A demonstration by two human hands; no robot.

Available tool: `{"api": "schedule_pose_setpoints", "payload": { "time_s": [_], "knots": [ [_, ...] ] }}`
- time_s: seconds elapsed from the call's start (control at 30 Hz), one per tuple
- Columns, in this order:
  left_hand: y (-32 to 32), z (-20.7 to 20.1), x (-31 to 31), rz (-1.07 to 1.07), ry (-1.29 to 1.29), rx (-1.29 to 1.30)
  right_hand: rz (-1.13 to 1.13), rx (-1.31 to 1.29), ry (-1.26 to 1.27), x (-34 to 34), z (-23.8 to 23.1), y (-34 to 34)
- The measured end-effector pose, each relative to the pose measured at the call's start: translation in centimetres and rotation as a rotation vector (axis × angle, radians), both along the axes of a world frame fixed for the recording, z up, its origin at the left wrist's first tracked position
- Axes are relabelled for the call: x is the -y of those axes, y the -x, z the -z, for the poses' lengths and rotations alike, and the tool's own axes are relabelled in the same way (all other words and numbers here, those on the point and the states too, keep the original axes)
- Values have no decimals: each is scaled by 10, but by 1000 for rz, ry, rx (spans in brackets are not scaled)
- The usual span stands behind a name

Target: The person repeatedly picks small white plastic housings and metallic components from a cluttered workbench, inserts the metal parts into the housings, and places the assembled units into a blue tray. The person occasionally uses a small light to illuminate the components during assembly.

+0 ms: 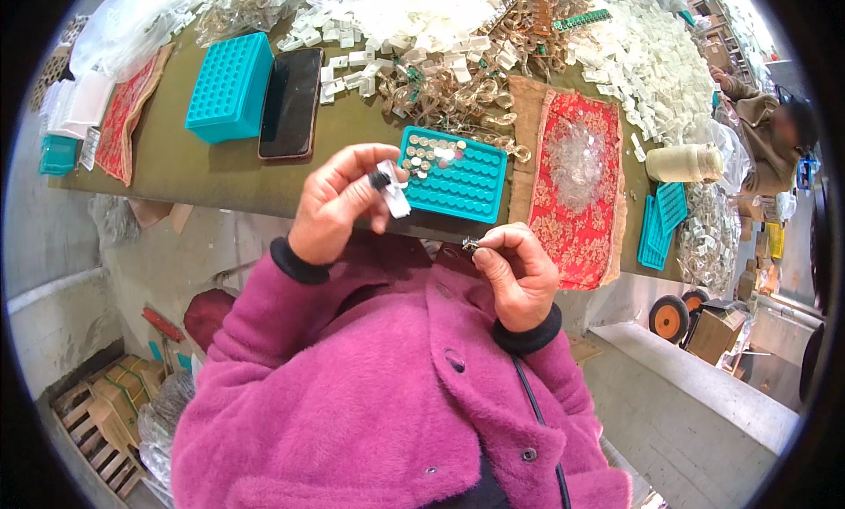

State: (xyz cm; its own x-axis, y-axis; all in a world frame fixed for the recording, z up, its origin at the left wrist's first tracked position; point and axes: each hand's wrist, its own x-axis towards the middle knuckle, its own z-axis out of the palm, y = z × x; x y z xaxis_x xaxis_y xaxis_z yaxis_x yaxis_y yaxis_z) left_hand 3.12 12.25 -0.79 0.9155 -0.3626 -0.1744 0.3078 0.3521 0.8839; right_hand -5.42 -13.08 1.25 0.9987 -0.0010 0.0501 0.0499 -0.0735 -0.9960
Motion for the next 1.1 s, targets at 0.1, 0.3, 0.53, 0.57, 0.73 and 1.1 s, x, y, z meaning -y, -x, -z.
{"api": "schedule_pose_setpoints", "payload": {
  "time_s": [0.1, 0.3, 0.53, 0.57, 0.73, 1.1],
  "knots": [
    [23, -1, 19, 19, 139, -15, 18, 30, -5, -10, -5, -3],
    [40, -2, 39, 95, 233, 26, 86, 118, 79, -25, -6, -9],
    [45, 3, 49, -14, 60, 205, 83, 250, 340, -21, -10, -11],
    [45, 4, 51, -44, 55, 223, 76, 276, 353, -21, -10, -12],
    [45, 7, 52, -116, -77, 320, 23, 340, 377, -21, -7, -16],
    [39, 1, 37, 105, 146, -85, -87, 482, 426, -9, 0, -23]
  ]
}}
